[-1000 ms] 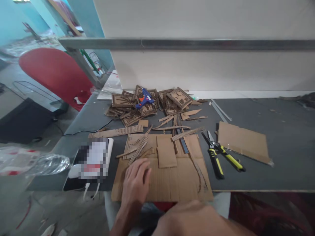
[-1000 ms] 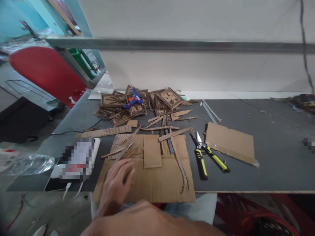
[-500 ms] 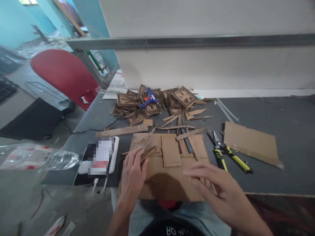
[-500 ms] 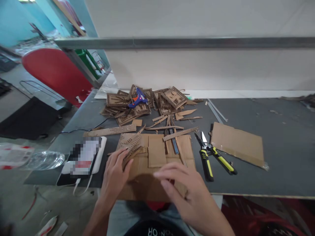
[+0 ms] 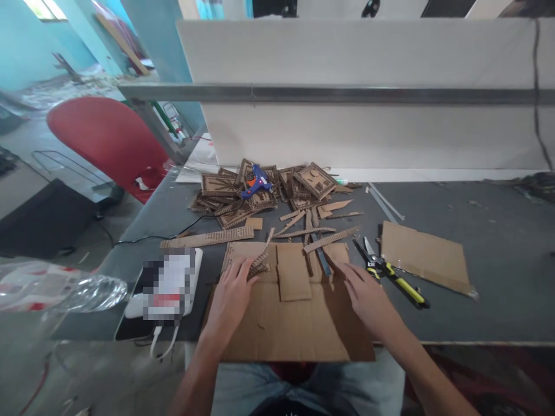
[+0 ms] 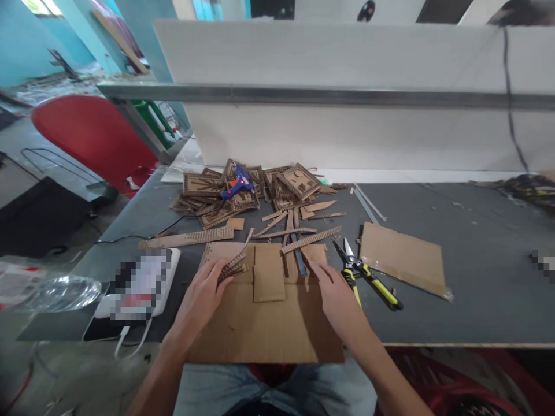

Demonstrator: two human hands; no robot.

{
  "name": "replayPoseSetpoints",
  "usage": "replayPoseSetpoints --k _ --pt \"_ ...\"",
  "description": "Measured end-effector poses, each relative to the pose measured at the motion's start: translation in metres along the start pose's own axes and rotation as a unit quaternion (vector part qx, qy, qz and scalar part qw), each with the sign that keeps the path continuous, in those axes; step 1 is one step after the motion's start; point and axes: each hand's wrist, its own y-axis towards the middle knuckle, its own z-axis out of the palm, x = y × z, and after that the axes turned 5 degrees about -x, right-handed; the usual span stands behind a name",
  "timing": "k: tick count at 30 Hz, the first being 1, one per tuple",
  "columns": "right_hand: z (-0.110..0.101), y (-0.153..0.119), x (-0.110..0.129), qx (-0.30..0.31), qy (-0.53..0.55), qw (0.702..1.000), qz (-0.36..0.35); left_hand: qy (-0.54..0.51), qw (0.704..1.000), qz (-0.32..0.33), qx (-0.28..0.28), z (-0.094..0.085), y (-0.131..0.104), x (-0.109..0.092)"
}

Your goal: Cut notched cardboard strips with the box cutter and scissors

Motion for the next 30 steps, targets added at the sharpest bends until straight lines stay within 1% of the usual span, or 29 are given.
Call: replayPoseSetpoints --k 2,5,8,12,14,15,18,20,22,26,28,30 --pt "-0.006 0.011 -0.007 0.004 -0.026 1.0 0.001 0.01 1.0 0.003 0.002 0.0 -0.004 0.003" --pt "-0.012 0.026 -0.012 0.009 -0.068 0.998 -0.001 0.064 0.998 0.008 -0.009 0.0 -0.01 0.006" --pt "-0.012 0.04 -0.009 -0.006 -0.086 0.996 -0.006 0.108 0.994 0.023 -0.02 0.0 -0.015 0.007" --pt "-0.005 0.062 0.001 -0.02 -0.086 0.996 -0.023 0.123 0.991 0.04 -0.036 0.001 -0.019 0.006" --pt "-0.002 0.076 0.005 -0.004 -0.092 0.995 -0.024 0.118 0.991 0.043 -0.041 0.002 -0.021 0.007" --pt "-0.001 0.083 0.005 0.014 -0.099 0.995 -0.018 0.116 0.991 0.042 -0.043 0.003 -0.022 0.007" --pt "-0.002 0.104 0.003 0.106 -0.11 0.988 0.003 0.117 0.991 0.036 -0.05 0.004 -0.025 0.009" --pt "-0.004 0.114 -0.001 0.145 -0.102 0.984 -0.003 0.118 0.991 0.037 -0.055 0.005 -0.027 0.01" --pt "-0.006 0.12 -0.004 0.154 -0.092 0.984 -0.018 0.116 0.99 0.043 -0.069 0.005 -0.029 0.012" --pt "-0.011 0.126 -0.005 0.154 -0.072 0.985 -0.031 0.12 0.985 0.046 -0.114 0.008 -0.033 0.013" --pt "-0.02 0.128 -0.004 0.148 -0.064 0.986 -0.032 0.119 0.984 0.043 -0.128 0.009 -0.034 0.012" --pt "-0.034 0.13 -0.003 0.138 -0.06 0.988 -0.03 0.107 0.984 0.037 -0.136 0.009 -0.036 0.01"
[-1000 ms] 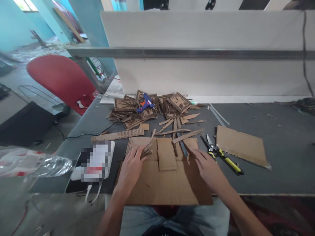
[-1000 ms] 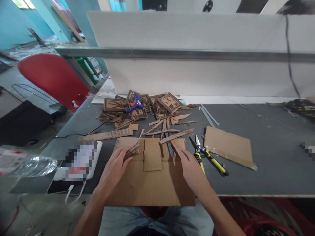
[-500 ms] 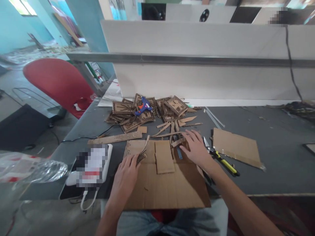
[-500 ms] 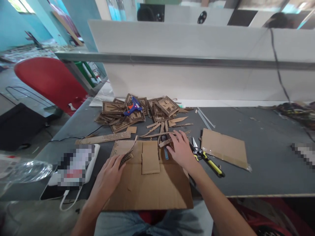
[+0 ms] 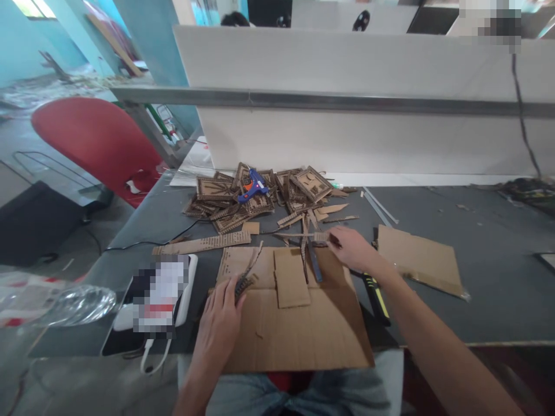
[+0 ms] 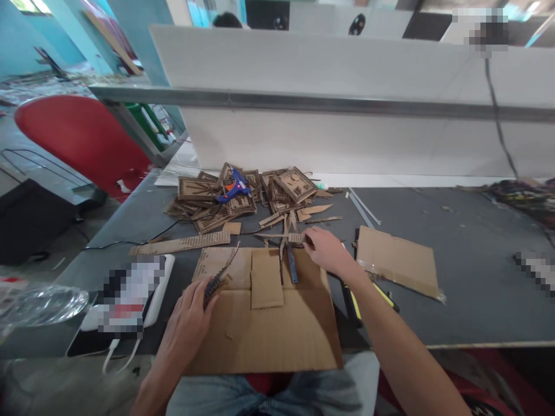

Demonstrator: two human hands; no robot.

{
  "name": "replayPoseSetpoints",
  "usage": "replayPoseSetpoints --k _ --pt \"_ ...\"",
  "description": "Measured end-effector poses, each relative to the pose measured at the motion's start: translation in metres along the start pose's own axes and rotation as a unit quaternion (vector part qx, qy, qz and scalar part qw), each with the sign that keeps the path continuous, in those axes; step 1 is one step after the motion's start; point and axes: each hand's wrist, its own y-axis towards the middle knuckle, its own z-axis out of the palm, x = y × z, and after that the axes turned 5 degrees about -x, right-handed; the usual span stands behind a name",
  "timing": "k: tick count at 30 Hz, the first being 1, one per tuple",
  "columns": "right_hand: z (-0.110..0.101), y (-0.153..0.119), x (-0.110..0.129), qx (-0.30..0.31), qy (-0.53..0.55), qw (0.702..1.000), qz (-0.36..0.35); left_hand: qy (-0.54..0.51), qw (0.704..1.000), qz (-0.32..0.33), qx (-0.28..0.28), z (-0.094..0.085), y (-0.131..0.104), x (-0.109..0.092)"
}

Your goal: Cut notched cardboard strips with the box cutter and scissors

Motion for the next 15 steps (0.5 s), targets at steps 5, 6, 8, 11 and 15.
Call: replayPoseSetpoints --k 5,6,8,11,15 --pt "-0.031 0.001 0.003 -0.043 0.028 0.997 0.063 -0.042 0.998 -0.035 -0.007 -0.004 -0.003 -0.002" --pt "-0.03 0.004 0.007 -0.043 0.032 0.995 0.086 -0.048 0.998 -0.043 -0.007 -0.005 -0.003 -0.002" --pt "-0.02 0.012 0.017 -0.018 0.029 0.991 0.129 -0.059 0.997 -0.051 0.002 -0.005 -0.003 -0.004" --pt "0.008 0.027 0.033 0.045 0.004 0.983 0.178 -0.058 0.997 -0.047 0.024 -0.005 -0.004 -0.006" --pt "0.033 0.041 0.043 0.085 -0.006 0.979 0.185 -0.06 0.997 -0.038 0.038 -0.004 -0.005 -0.006"
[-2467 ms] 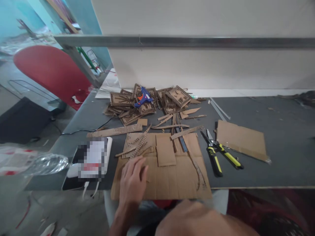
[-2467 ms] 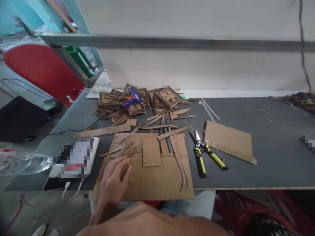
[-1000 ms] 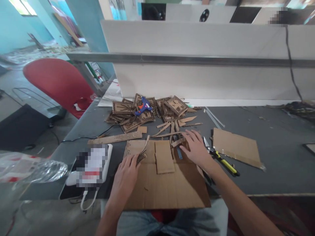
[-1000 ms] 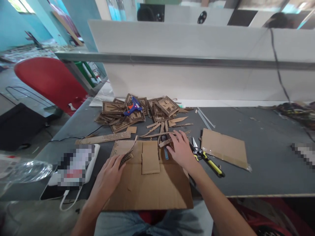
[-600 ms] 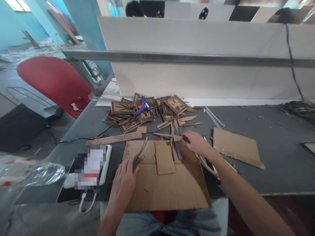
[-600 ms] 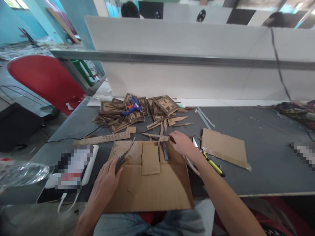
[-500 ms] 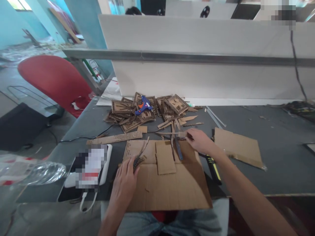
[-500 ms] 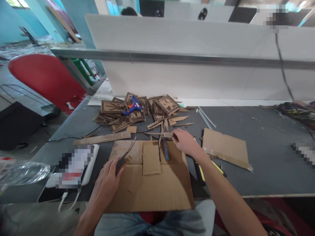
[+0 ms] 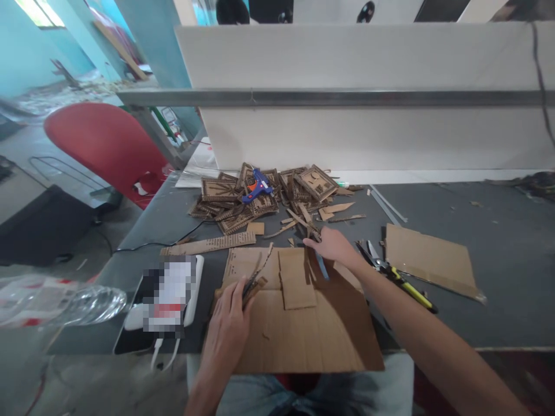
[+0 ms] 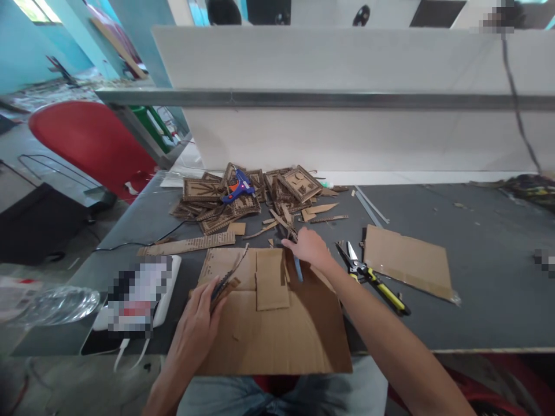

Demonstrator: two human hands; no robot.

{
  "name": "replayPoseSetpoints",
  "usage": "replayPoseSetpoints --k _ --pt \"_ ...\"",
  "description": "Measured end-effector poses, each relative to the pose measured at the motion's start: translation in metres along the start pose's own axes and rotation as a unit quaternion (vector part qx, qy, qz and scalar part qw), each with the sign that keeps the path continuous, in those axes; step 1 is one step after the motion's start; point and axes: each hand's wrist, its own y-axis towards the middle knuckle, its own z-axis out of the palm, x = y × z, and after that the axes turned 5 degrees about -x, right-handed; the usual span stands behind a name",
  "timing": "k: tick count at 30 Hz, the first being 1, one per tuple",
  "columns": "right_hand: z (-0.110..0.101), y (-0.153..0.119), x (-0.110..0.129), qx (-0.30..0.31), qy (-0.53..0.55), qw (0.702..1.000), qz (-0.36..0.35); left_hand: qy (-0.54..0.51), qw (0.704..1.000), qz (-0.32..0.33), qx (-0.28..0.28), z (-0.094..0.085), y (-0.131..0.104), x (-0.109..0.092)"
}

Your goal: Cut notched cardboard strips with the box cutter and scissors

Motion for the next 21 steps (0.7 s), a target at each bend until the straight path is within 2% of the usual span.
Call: replayPoseSetpoints --k 4,9,16,19,21 --pt "-0.002 0.006 0.003 0.029 -0.012 0.999 -0.014 -0.001 1.0 0.015 0.005 0.0 -0.003 0.003" --pt "-0.022 0.005 -0.006 0.038 -0.034 0.998 -0.035 0.001 0.999 0.025 0.02 -0.001 -0.004 0.006" --pt "-0.064 0.008 -0.037 0.032 -0.07 0.985 -0.153 -0.011 0.998 0.047 0.028 -0.003 0.001 0.006" --pt "-0.071 0.025 -0.03 0.025 -0.087 0.973 -0.212 -0.009 0.999 0.039 0.024 -0.002 0.004 0.005" --pt "-0.069 0.041 -0.02 0.022 -0.101 0.964 -0.244 -0.009 0.999 0.027 0.023 -0.003 0.005 0.003"
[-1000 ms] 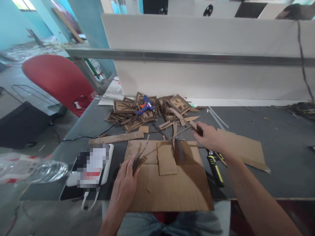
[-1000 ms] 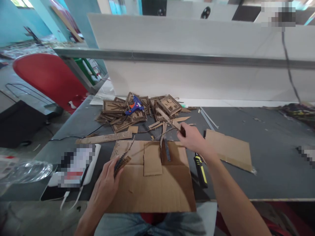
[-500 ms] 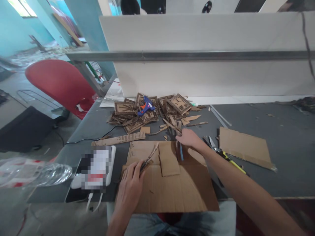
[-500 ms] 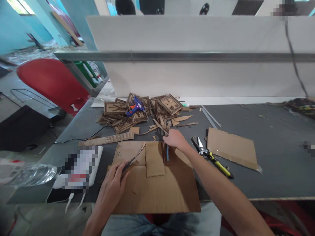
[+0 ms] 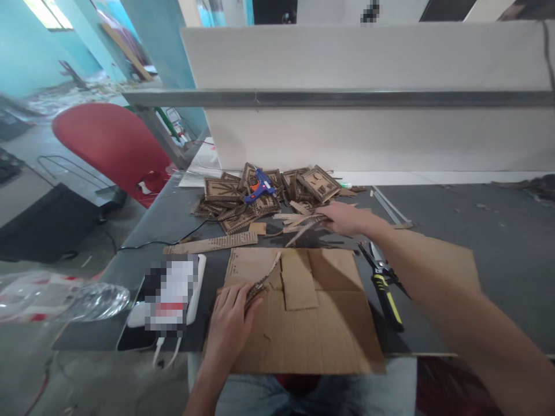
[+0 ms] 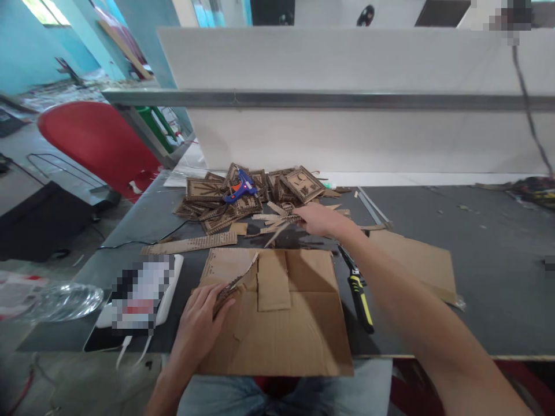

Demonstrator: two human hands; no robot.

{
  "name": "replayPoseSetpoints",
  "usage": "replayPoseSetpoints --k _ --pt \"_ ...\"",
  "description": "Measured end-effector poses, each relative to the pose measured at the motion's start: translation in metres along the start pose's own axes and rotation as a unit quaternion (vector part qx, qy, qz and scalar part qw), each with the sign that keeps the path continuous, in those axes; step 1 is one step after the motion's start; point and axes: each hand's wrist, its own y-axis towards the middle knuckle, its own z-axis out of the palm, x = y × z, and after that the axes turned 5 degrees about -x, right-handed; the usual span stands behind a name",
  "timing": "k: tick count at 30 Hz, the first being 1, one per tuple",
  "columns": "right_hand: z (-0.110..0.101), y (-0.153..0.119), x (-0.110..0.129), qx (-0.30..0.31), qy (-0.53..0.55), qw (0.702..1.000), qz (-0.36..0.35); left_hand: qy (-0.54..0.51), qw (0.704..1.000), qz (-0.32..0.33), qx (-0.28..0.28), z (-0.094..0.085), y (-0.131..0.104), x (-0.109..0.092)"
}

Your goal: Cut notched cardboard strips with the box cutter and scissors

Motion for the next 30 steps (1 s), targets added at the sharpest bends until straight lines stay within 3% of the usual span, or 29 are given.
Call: replayPoseSetpoints --k 4,7,12,15,21,26,30 --pt "0.013 0.032 0.004 -0.014 -0.039 0.999 -0.02 0.005 1.0 -0.013 -0.002 -0.001 0.002 -0.003" --pt "0.024 0.036 0.002 -0.044 -0.059 0.997 0.01 0.005 1.0 -0.014 -0.004 -0.001 0.002 -0.005" --pt "0.035 0.004 -0.004 -0.126 -0.058 0.987 0.082 -0.01 1.0 0.002 -0.016 -0.001 -0.001 -0.001" --pt "0.042 -0.023 -0.009 -0.19 -0.013 0.977 0.091 -0.027 0.999 0.018 -0.031 -0.003 -0.005 0.004" --pt "0.059 -0.043 -0.016 -0.138 0.042 0.988 0.059 -0.048 0.998 0.024 -0.033 -0.011 -0.006 -0.008" --pt "0.073 -0.053 0.022 -0.143 0.076 0.986 0.03 -0.077 0.996 0.045 -0.012 -0.018 0.004 -0.031" --pt "0.09 -0.105 0.064 -0.147 0.164 0.976 -0.004 -0.064 0.997 0.03 0.011 -0.014 0.011 -0.032"
